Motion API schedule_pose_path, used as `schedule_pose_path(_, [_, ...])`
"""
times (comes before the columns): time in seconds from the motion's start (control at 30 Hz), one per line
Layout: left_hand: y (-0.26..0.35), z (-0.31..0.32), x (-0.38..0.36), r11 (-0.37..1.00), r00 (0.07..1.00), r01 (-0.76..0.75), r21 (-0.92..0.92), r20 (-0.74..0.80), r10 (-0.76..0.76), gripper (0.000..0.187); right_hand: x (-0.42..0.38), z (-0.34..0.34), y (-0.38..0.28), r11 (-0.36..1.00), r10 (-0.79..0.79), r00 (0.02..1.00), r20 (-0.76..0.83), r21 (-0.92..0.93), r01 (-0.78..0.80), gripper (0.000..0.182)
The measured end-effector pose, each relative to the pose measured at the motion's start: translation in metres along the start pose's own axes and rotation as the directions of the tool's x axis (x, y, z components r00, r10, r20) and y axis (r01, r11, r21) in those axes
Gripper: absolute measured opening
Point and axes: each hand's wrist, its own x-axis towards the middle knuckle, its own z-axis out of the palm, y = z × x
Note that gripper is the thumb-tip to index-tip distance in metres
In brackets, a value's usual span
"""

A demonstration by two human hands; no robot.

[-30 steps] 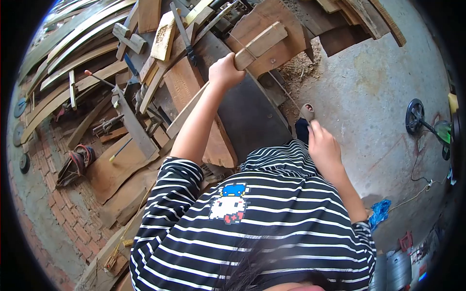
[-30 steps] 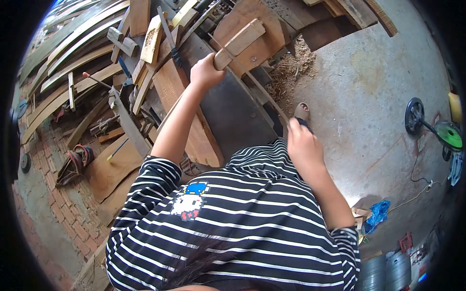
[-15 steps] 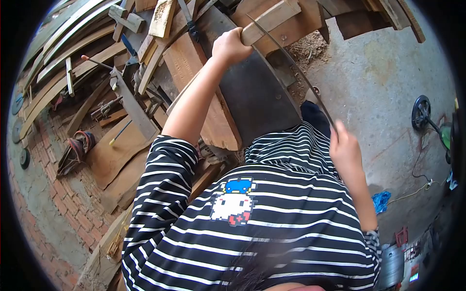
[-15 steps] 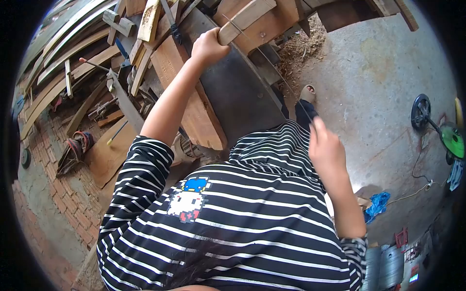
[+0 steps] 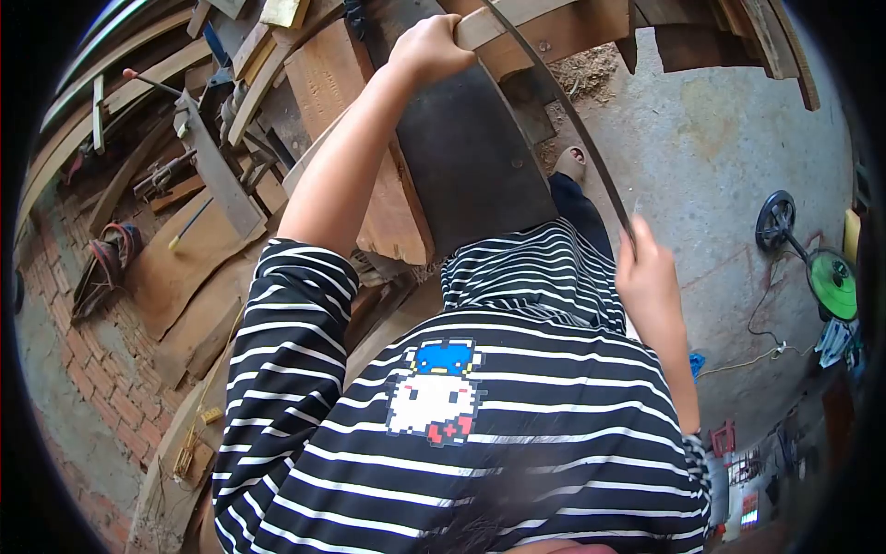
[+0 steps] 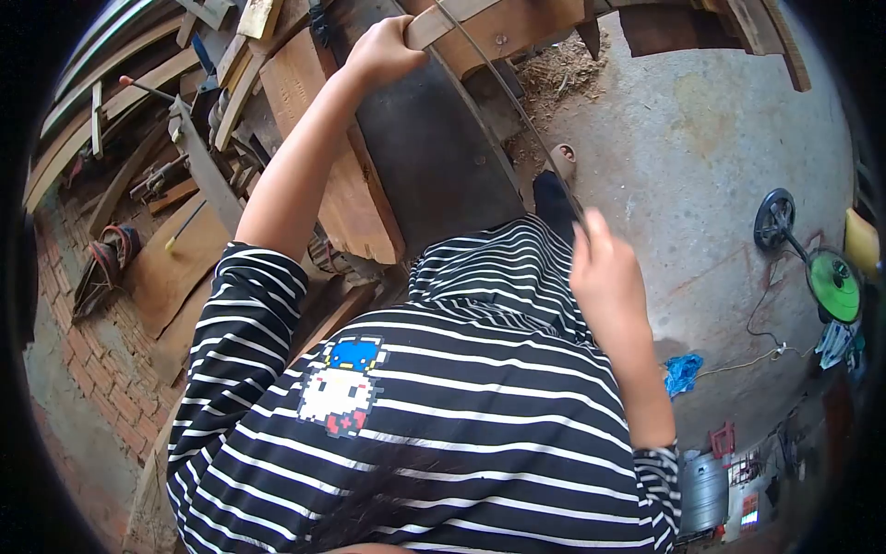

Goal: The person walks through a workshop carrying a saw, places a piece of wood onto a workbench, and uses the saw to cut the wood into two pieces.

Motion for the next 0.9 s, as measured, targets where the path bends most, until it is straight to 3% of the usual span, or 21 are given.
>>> schedule_pose_path(0.13, [0.002,0.004,-0.001,0.999,0.999,-0.032,-0.029,-0.037,0.031,0.054,0.118,0.039,-0.039,0.966,-0.256,0.956,-0.142,-0.070,0.248,0.022])
schedule_pose_path(0.17, [0.003,0.002,-0.002,1.000,0.998,-0.020,-0.015,-0.053,0.019,0.053,0.131,0.044,-0.048,0.970,-0.235,0.960,-0.149,-0.101,0.222,0.022])
schedule_pose_path(0.23, [0.013,-0.003,-0.007,0.999,0.992,-0.028,0.038,-0.126,0.032,0.049,0.110,0.035,-0.046,0.977,-0.190,0.976,-0.102,-0.120,0.178,0.022])
schedule_pose_path(0.27, [0.042,-0.029,-0.023,0.998,0.997,0.048,-0.032,-0.067,-0.050,0.027,0.089,0.027,-0.041,0.983,-0.135,0.989,-0.054,-0.135,0.127,0.022])
schedule_pose_path(0.4, [0.027,-0.022,-0.012,0.993,0.996,0.078,-0.085,-0.032,-0.081,0.033,-0.029,-0.016,0.005,0.998,0.013,1.000,-0.022,-0.061,-0.015,0.022])
schedule_pose_path(0.47, [0.015,-0.019,-0.009,0.997,0.996,0.067,-0.049,-0.048,-0.069,0.033,-0.031,-0.017,0.009,0.998,-0.036,0.998,-0.057,-0.051,0.033,0.023])
schedule_pose_path(0.53, [0.017,-0.019,-0.007,0.994,0.999,0.040,-0.102,-0.009,-0.041,0.035,0.031,0.003,-0.013,0.996,-0.034,0.999,-0.001,-0.084,0.034,0.024])
schedule_pose_path(0.57, [0.020,-0.023,-0.008,0.988,0.997,0.055,-0.143,0.063,-0.047,0.036,0.071,0.014,-0.039,0.983,-0.133,0.991,-0.031,-0.131,0.128,0.026])
schedule_pose_path(0.67, [0.017,-0.022,-0.008,0.993,0.999,0.037,-0.108,-0.011,-0.039,0.035,0.132,0.041,-0.055,0.951,-0.251,0.962,-0.110,-0.211,0.224,0.024])
schedule_pose_path(0.77, [0.019,-0.024,-0.014,0.992,0.999,0.039,-0.122,0.021,-0.037,0.033,0.086,0.025,-0.032,0.967,-0.191,0.980,-0.051,-0.184,0.178,0.024])
schedule_pose_path(0.9, [0.007,-0.019,0.000,0.990,0.999,0.035,-0.138,0.045,-0.030,0.034,-0.027,-0.025,-0.014,0.981,0.016,1.000,-0.014,-0.193,-0.018,0.014])
